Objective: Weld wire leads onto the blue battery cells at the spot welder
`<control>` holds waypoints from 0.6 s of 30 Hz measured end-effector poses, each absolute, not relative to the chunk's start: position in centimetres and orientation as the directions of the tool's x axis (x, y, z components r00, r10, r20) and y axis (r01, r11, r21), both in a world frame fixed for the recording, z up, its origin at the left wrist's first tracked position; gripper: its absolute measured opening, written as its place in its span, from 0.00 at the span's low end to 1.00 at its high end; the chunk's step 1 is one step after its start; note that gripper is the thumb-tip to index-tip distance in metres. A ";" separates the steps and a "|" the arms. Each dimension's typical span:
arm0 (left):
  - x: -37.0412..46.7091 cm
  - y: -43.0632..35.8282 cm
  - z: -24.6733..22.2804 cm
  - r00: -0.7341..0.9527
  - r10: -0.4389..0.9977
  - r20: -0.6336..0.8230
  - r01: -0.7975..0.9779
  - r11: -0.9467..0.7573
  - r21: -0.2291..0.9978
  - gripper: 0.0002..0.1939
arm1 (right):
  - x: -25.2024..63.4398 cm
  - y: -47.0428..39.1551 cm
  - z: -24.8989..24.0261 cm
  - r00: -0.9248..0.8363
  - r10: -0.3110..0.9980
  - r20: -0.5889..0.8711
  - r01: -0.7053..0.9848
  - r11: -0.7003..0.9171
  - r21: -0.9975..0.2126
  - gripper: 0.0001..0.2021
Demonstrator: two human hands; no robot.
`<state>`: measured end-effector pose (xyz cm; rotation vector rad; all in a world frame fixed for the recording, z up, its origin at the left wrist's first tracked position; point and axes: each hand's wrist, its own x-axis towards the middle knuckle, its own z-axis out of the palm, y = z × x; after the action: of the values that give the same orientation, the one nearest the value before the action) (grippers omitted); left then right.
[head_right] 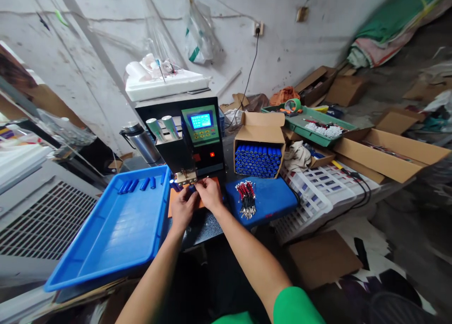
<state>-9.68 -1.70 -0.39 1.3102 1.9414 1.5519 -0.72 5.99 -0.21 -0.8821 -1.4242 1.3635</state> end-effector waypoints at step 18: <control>-9.9 -1.5 -1.1 -0.544 0.781 0.308 0.522 0.027 0.853 0.19 | -0.8 5.7 0.1 -0.281 0.948 0.146 0.018 0.157 -0.987 0.07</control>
<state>-9.88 -1.53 -1.14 1.3455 2.0578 1.5258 -0.82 5.72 0.08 -0.9749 -1.5130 1.2740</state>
